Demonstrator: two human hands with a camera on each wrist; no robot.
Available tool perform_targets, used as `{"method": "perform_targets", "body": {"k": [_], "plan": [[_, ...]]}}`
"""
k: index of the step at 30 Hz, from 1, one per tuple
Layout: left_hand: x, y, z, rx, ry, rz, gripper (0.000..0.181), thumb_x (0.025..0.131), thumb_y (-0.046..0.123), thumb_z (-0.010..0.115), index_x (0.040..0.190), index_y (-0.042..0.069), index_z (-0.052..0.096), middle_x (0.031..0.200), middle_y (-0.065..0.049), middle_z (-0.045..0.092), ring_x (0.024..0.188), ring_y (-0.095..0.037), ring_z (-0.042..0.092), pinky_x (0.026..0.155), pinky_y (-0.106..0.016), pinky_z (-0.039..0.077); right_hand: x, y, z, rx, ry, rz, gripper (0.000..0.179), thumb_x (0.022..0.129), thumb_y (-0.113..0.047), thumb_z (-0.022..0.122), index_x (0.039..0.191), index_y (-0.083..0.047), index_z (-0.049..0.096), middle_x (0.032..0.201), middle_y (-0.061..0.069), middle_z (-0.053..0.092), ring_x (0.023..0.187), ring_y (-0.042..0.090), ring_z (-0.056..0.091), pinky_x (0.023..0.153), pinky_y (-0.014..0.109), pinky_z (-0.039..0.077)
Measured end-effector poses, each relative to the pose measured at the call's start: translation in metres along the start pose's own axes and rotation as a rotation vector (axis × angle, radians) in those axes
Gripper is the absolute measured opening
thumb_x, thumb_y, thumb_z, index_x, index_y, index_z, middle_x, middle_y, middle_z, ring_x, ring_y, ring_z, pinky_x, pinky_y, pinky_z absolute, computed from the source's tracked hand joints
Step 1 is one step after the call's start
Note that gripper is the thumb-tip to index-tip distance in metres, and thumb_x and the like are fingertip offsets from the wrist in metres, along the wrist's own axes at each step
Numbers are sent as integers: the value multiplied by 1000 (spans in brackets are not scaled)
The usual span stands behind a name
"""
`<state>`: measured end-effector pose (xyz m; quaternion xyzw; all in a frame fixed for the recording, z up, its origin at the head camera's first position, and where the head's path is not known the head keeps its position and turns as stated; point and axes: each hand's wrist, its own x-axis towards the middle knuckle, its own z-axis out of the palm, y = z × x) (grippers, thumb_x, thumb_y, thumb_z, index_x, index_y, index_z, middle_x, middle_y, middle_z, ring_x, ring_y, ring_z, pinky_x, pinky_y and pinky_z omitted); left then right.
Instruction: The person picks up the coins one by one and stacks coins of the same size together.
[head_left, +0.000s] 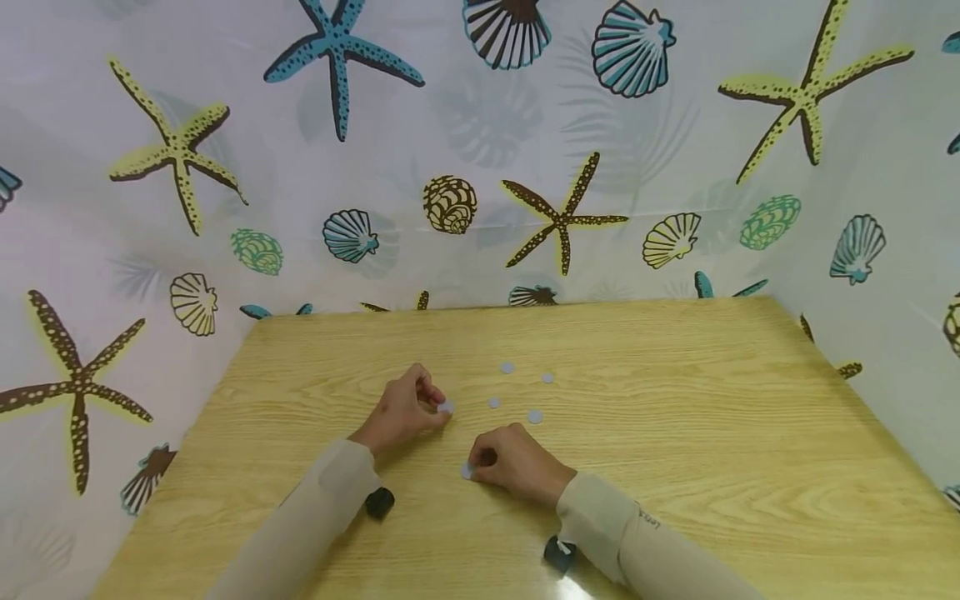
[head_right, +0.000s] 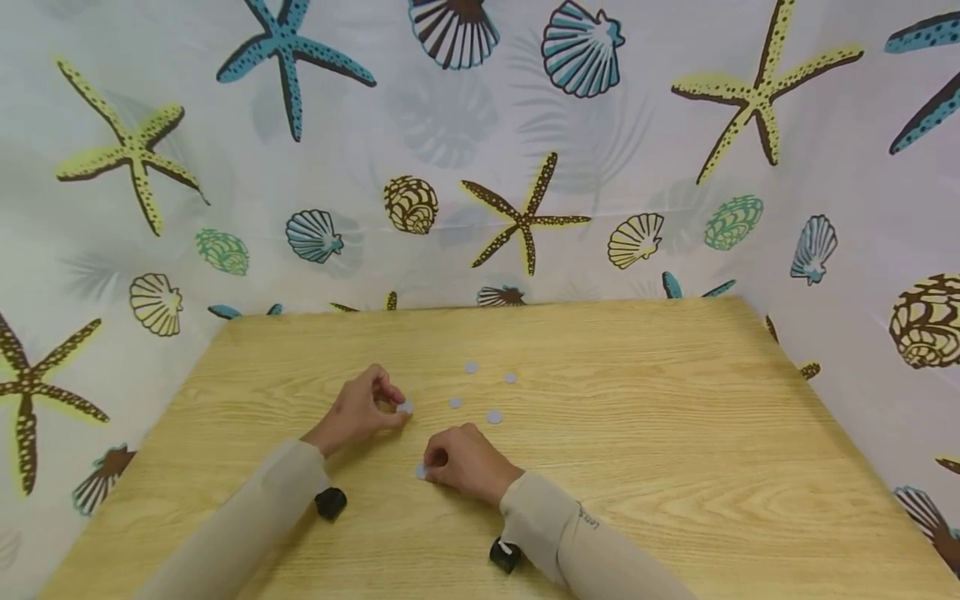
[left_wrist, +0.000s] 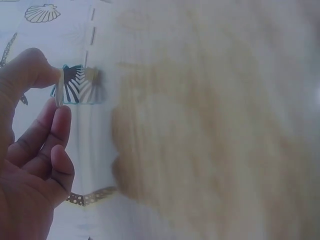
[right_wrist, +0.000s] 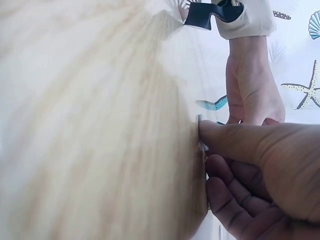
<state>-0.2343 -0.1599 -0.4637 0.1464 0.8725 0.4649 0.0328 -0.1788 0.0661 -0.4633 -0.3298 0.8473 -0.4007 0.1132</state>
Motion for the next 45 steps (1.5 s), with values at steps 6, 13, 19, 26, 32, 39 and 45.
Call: {"method": "perform_targets", "body": {"k": [6,13,19,26,32,39,45], "plan": [[-9,3,0,5,-19,19,40,78,-2,83,90,6,45,91,-1,70,83,-15,67,78,-31,55,-1,1,1,1,0,6,6,86,-5,78,89,-6,73,88,0,74,77,4,64,72,20,52],[-20,5,-1,15,-84,38,38,79,0,81,92,7,45,92,2,70,85,-13,66,76,-29,52,-2,0,1,17,-2,10,6,86,-4,77,90,-5,73,89,1,74,79,6,66,73,21,53],[-32,6,1,3,-136,96,38,79,0,81,92,7,46,92,-1,70,87,-17,68,76,-28,53,-3,0,1,15,-1,25,6,86,-4,78,89,-7,73,87,0,73,76,3,64,72,20,52],[-40,6,6,-29,-187,151,37,79,-3,81,93,6,47,93,-5,72,87,-21,70,76,-28,55,-3,1,2,13,1,25,7,86,-4,78,89,-7,73,88,0,73,76,3,64,71,20,52],[-44,8,10,-18,-222,140,37,80,0,81,94,6,47,93,-6,73,87,-21,69,70,-24,52,-2,2,3,8,7,15,7,86,-4,78,89,-8,73,89,0,74,78,4,65,72,20,53],[-46,11,12,34,-264,139,36,82,3,81,95,8,48,94,-1,73,87,-13,67,67,-22,47,-1,1,1,2,24,6,6,86,-4,78,88,-8,74,87,0,74,77,3,64,71,21,52],[-47,14,14,43,-297,145,35,82,4,80,95,10,48,95,4,72,89,-10,67,81,-28,53,-1,0,0,3,23,14,6,86,-5,78,88,-8,73,86,0,73,75,3,62,70,21,52]]}}
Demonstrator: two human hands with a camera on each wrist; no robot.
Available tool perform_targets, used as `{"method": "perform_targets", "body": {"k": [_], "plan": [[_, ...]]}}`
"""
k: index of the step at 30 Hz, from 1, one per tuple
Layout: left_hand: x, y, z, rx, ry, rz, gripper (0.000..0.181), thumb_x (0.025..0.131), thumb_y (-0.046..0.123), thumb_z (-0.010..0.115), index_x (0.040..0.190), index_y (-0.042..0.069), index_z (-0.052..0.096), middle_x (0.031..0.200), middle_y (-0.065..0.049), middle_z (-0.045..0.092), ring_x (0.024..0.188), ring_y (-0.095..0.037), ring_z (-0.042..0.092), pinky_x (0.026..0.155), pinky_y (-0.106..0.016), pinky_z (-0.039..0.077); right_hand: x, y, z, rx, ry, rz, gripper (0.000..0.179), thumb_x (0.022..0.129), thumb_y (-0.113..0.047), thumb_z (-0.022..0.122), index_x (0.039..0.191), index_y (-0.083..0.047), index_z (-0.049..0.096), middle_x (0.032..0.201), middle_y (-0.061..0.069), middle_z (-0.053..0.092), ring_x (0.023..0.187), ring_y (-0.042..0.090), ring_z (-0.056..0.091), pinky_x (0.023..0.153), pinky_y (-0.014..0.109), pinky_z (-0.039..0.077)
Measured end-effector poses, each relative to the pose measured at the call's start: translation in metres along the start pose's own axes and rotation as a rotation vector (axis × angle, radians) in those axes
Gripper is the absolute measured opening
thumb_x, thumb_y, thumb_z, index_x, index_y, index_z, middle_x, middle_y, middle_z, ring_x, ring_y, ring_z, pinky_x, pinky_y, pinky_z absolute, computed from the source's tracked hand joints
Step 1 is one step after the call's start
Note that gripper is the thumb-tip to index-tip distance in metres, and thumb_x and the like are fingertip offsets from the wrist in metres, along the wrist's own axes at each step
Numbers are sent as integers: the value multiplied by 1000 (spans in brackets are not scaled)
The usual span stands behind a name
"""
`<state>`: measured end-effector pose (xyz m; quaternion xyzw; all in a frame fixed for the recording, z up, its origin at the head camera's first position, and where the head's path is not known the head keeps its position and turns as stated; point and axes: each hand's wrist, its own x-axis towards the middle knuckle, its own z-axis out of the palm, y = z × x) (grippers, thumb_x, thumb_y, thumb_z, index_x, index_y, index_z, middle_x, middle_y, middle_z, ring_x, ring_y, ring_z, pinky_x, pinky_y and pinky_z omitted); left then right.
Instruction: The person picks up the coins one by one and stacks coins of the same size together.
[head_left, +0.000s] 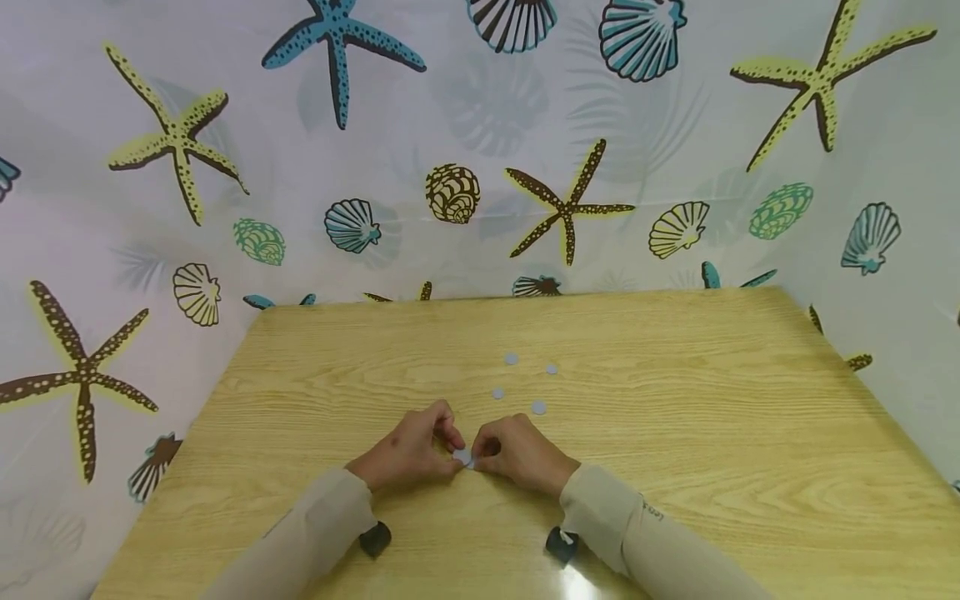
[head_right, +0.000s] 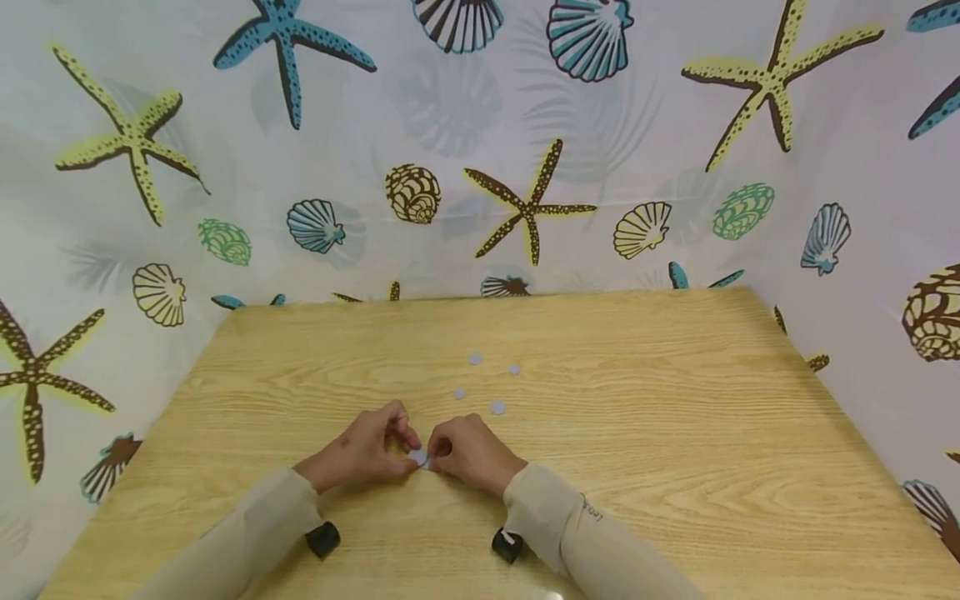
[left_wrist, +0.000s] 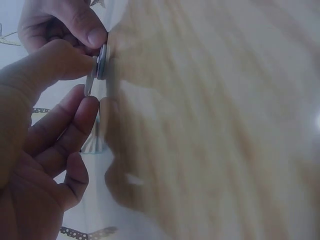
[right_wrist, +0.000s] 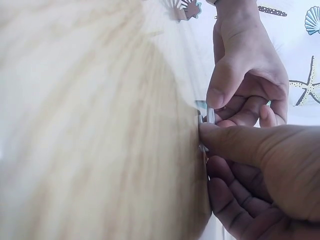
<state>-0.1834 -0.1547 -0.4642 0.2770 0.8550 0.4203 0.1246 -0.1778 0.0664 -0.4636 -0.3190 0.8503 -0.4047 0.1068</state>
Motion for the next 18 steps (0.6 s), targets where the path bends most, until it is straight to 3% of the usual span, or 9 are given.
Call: {"method": "perform_targets", "body": {"k": [11,18], "plan": [[1,0,4,-4,-34,8,34,84,4,79,96,10,47,98,3,72,93,-12,67,84,-29,54,1,3,1,9,12,-23,8,85,-2,79,86,-6,72,85,1,73,75,4,63,69,21,51],[3,-1,6,4,-21,16,34,85,5,79,96,11,47,99,2,72,94,-12,67,85,-29,53,1,3,1,8,14,-24,9,84,-2,79,86,-5,71,83,1,73,73,4,62,68,21,51]]}}
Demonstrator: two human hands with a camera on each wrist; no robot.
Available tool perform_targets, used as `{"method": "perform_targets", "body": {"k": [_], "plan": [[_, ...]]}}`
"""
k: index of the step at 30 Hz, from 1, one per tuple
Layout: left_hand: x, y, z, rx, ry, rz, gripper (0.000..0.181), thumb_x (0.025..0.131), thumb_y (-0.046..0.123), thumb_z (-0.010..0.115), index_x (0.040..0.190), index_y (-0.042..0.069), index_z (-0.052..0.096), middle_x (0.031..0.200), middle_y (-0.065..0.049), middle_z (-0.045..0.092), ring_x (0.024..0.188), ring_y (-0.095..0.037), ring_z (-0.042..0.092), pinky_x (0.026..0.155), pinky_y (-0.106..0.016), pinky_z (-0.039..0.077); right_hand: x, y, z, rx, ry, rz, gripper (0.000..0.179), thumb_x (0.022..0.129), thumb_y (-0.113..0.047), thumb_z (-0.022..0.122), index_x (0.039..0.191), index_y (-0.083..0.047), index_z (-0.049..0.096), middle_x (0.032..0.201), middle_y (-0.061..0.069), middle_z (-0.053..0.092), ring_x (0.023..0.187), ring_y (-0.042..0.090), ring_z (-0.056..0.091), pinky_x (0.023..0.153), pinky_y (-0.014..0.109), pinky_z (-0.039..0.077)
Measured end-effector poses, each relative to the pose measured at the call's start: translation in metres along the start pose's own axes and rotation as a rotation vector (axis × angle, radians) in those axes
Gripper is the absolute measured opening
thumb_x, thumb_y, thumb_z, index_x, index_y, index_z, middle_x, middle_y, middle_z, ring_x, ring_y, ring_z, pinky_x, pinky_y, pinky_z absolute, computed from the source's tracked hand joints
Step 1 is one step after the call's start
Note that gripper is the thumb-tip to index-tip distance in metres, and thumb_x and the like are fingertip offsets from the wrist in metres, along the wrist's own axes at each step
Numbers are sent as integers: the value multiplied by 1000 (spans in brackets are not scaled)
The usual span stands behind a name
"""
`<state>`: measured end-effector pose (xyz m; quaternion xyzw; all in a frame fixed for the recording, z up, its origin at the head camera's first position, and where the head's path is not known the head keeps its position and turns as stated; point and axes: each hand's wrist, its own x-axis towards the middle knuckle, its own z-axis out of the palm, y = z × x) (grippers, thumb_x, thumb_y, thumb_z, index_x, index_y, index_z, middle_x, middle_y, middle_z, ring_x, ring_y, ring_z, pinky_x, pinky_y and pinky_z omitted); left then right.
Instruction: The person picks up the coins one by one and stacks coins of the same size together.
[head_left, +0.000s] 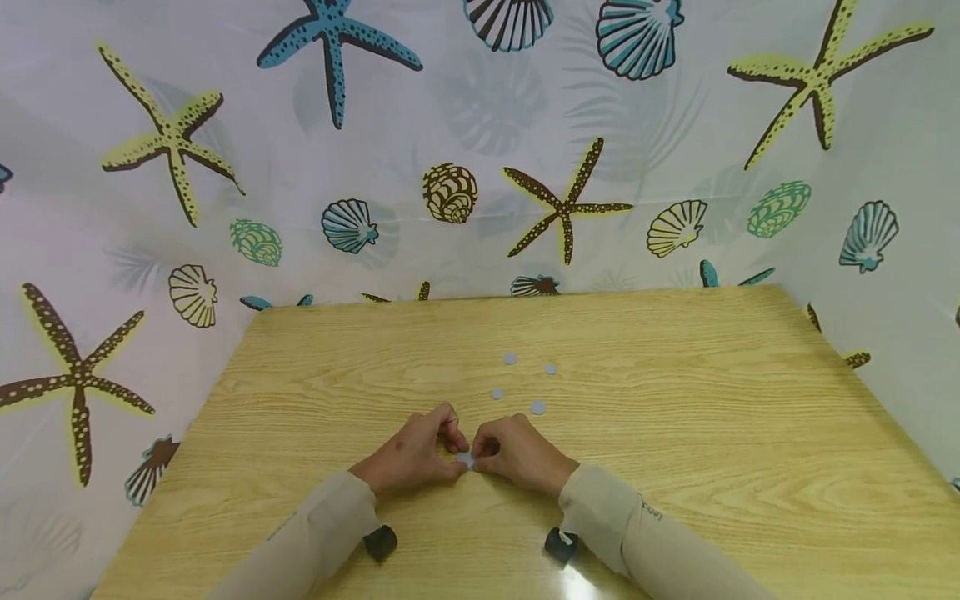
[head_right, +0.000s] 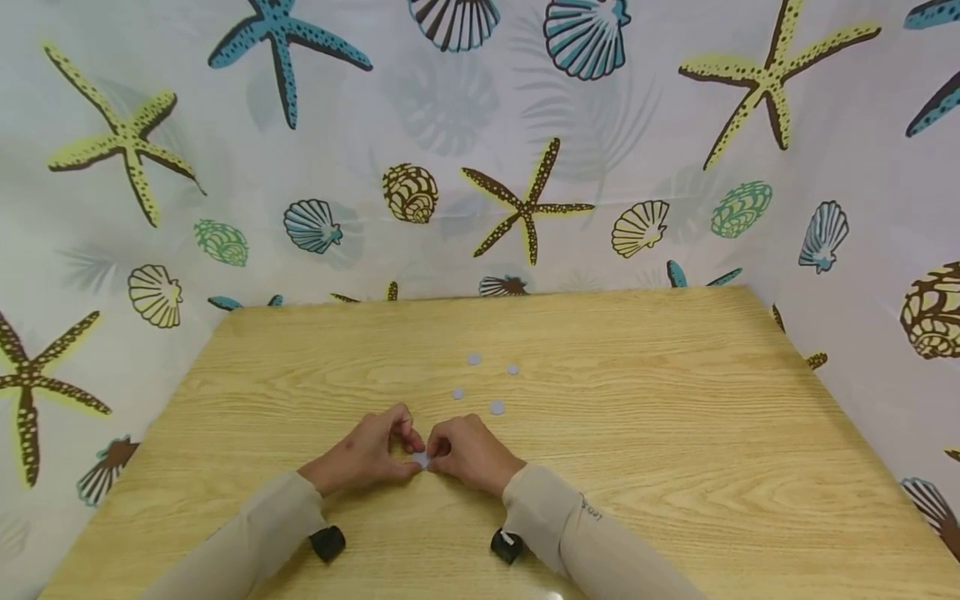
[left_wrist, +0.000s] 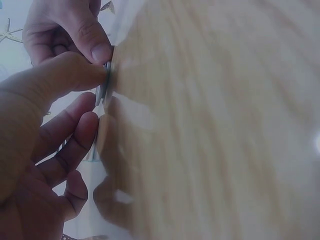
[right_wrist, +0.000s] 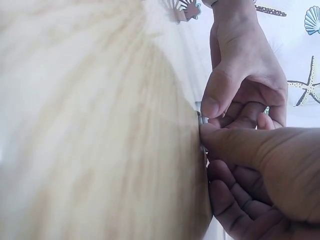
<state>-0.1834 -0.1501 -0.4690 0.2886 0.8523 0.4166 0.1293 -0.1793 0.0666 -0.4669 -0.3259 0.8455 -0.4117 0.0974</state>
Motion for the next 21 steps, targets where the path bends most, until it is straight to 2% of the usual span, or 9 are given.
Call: {"method": "perform_targets", "body": {"k": [8,21], "plan": [[0,-1,1,-14,13,8,35,84,6,80,96,10,48,99,1,73,93,-11,68,85,-27,53,0,-3,1,-25,4,-1,9,84,-2,79,85,-5,70,79,-1,71,68,2,57,64,20,49],[0,-2,1,-32,22,5,35,84,7,81,94,10,47,97,3,74,90,-9,68,84,-27,54,0,-2,-1,-43,-10,29,12,86,5,73,87,-6,70,84,1,72,76,8,63,70,22,52]]}}
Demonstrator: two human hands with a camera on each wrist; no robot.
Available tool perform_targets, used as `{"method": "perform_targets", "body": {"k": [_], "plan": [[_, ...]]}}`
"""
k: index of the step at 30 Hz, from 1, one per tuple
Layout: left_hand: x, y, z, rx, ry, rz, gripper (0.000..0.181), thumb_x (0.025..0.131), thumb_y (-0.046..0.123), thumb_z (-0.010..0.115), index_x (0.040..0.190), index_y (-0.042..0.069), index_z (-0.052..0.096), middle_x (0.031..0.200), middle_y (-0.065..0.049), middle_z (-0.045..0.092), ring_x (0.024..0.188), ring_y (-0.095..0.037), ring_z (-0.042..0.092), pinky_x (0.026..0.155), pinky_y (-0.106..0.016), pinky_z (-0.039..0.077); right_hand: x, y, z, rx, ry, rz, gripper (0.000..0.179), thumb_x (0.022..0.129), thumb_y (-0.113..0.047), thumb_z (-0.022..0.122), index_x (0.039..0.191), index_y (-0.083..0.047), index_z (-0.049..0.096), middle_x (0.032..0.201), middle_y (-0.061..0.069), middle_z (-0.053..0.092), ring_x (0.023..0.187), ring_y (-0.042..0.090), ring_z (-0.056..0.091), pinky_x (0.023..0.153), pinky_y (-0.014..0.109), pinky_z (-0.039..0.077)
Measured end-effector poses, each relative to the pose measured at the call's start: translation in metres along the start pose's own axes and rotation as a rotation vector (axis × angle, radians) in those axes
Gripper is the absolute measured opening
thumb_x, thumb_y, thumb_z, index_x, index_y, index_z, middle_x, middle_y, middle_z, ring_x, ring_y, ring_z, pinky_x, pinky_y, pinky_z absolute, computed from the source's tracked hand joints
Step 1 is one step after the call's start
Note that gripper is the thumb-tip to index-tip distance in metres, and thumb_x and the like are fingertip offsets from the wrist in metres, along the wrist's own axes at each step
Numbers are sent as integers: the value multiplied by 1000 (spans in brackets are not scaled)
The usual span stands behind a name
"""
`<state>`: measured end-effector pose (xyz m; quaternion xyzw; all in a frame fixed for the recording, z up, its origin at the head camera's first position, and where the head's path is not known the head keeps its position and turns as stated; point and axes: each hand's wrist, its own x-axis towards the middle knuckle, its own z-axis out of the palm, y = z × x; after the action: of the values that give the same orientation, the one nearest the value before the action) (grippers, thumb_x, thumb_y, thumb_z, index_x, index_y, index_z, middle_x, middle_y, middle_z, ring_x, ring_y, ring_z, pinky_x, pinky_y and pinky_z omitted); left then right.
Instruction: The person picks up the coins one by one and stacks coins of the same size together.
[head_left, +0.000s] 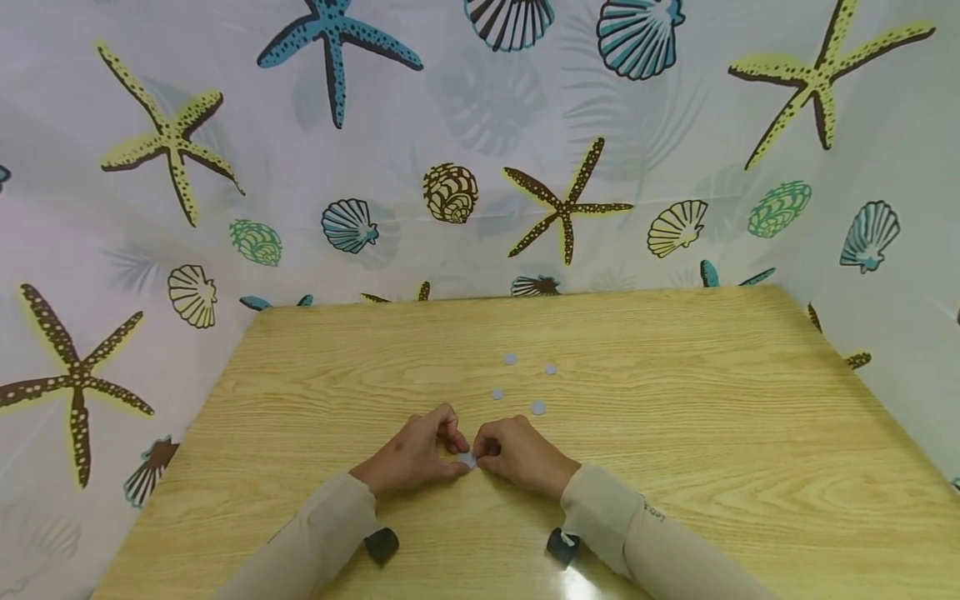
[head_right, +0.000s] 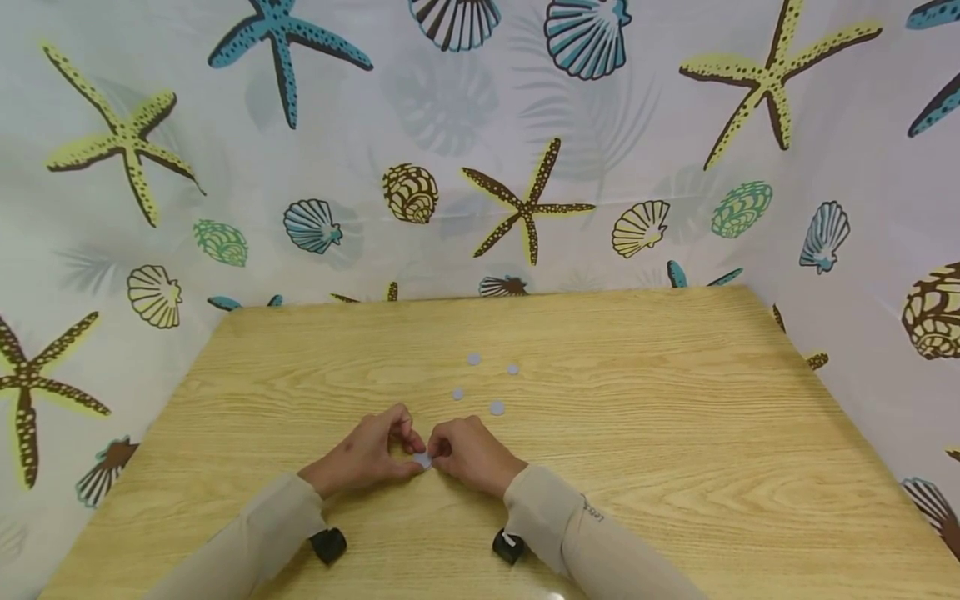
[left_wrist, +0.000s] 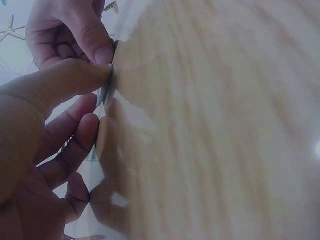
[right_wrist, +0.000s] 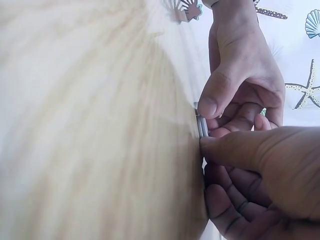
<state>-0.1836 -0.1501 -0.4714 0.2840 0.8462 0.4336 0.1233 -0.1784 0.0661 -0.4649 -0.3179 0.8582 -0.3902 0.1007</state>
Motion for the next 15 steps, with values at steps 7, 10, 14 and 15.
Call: {"method": "perform_targets", "body": {"k": [7,10,14,15], "plan": [[0,2,1,-13,-5,-12,35,84,8,81,94,10,48,97,4,74,91,-9,68,84,-28,54,-1,0,1,-11,8,-4,12,85,6,74,88,-6,70,84,1,72,77,10,65,72,22,53],[0,2,1,-12,-4,-14,35,84,8,81,95,10,48,97,4,74,91,-9,68,85,-28,54,-2,0,0,-10,10,-8,12,85,6,73,88,-5,70,85,2,72,77,10,65,72,22,53],[0,2,2,-8,5,-16,36,83,8,82,95,11,48,98,3,74,92,-11,68,84,-29,54,-2,0,0,-6,10,-12,12,86,6,73,88,-5,70,84,1,72,77,10,66,72,21,53],[0,2,2,-8,8,-20,37,83,8,83,95,11,48,98,3,74,92,-11,67,84,-29,54,-2,0,0,-4,11,-13,11,86,6,73,88,-5,70,84,1,72,77,10,66,72,21,53]]}}
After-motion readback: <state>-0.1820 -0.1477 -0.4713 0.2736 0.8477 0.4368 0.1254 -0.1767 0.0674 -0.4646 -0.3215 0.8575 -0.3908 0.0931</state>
